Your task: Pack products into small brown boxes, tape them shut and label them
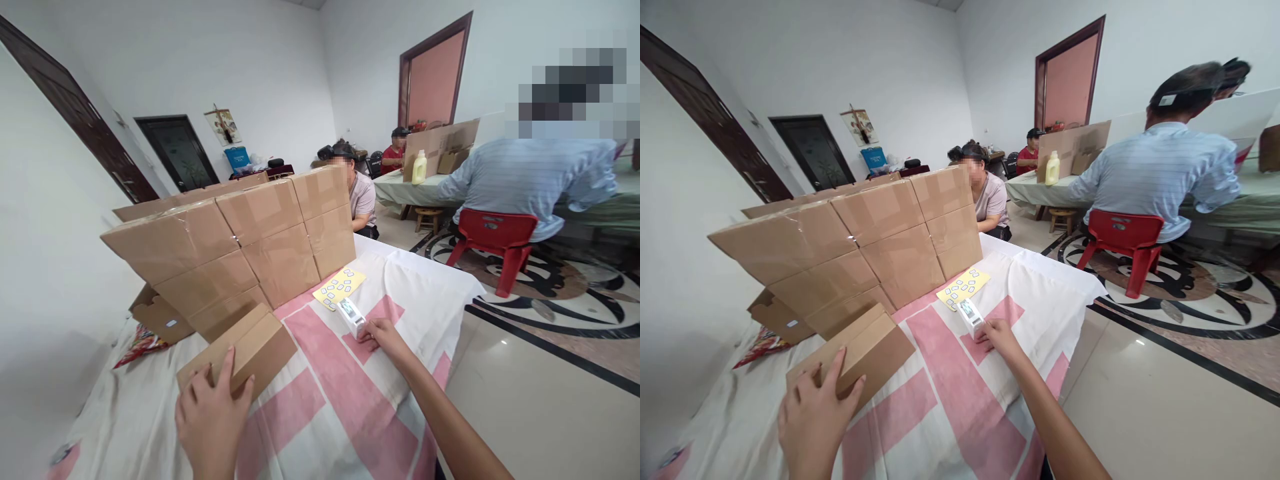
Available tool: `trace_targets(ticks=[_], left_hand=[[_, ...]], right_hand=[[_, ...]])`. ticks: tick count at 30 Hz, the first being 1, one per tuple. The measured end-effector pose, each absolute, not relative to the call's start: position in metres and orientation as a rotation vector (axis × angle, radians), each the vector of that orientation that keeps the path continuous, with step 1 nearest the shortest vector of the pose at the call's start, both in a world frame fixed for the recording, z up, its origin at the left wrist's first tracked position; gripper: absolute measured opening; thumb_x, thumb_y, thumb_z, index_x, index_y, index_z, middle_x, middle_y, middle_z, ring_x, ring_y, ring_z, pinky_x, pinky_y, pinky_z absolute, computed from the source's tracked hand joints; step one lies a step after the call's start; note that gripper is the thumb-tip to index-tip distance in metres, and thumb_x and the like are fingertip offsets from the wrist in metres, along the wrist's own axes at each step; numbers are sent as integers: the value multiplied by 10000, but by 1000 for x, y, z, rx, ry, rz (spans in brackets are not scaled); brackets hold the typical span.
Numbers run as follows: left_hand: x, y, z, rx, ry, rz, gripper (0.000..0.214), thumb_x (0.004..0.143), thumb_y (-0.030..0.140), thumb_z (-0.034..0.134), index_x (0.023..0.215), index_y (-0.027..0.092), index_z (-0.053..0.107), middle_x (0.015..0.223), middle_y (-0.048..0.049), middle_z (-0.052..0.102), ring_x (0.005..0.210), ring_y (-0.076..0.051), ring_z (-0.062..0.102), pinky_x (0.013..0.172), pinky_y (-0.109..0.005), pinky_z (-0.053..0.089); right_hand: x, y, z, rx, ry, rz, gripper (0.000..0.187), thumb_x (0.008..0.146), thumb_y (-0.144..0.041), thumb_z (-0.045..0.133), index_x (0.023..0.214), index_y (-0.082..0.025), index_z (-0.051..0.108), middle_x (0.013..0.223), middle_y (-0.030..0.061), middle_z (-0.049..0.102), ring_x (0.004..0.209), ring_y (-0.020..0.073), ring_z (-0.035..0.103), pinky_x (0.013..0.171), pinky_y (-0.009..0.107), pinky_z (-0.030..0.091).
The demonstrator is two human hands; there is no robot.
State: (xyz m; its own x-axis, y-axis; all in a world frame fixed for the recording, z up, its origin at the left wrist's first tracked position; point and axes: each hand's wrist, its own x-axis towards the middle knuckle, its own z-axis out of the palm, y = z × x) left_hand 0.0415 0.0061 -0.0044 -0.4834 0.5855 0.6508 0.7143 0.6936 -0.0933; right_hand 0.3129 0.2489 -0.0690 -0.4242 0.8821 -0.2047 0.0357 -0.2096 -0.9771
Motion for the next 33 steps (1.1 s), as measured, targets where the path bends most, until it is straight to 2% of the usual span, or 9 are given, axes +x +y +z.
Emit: trace_targets(ticks=[5,10,13,16,19,22,27,30,33], left_hand=[[38,6,-5,-986,-2217,-206,545,957,469,461,1461,275,531,1341,-165,506,1133,-325,541,977,-456,433],[38,9,1,-999,-2234,-149,553,960,485,455,1462,267,530,1280,-165,542,1092,-315,559,932,-430,442],[37,8,6,-1037,-2273,-89,590,964,473,432,1482,199,497,1255,-183,569,1095,-325,570,935,-439,434],[21,3,12,-1163,-2348,-52,574,973,405,386,1455,124,517,1286,-213,594,1141,-347,575,984,-475,420],[-11,-1,23,-1391,-2465,-82,567,961,415,403,1453,169,539,1431,-182,570,1294,-365,535,1076,-500,395],[-40,2,35,-1538,-2488,-86,588,914,503,492,1421,220,585,1542,-111,512,1413,-334,471,1118,-429,413],[-49,8,36,-1593,-2428,-52,614,863,534,561,1395,233,609,1527,-85,536,1402,-283,507,1168,-396,388],[-38,7,30,-1540,-2382,-46,580,870,513,569,1384,248,619,1516,-80,548,1378,-290,529,1161,-418,392],[-22,6,25,-1456,-2341,-46,530,911,498,534,1375,259,627,1500,-94,563,1350,-320,542,1114,-456,420]], right_hand=[[314,257,-70,-1114,-1377,1814,180,760,-251,629,632,-150,707,710,98,758,637,161,714,556,214,585],[310,256,-74,-1150,-1381,1755,203,746,-199,649,549,-151,654,626,77,728,564,159,699,513,214,561],[315,250,-70,-1091,-1419,1742,201,761,-214,649,574,-140,666,640,71,729,520,147,681,503,214,538],[328,242,-65,-958,-1462,1751,227,782,-299,674,628,-132,680,709,73,749,558,136,686,566,222,549],[340,236,-67,-767,-1433,1779,333,830,-444,651,720,-132,689,791,83,767,589,124,680,603,230,544],[343,237,-72,-654,-1380,1803,399,799,-525,693,721,-136,652,860,104,776,563,119,667,541,226,508],[340,241,-75,-646,-1340,1811,450,742,-581,750,718,-149,626,892,116,772,602,140,685,514,234,504],[341,241,-74,-639,-1332,1822,427,784,-561,716,825,-136,694,844,106,768,582,135,668,520,241,513],[342,239,-72,-639,-1320,1829,431,770,-538,725,906,-129,718,786,99,759,576,142,660,514,244,506]])
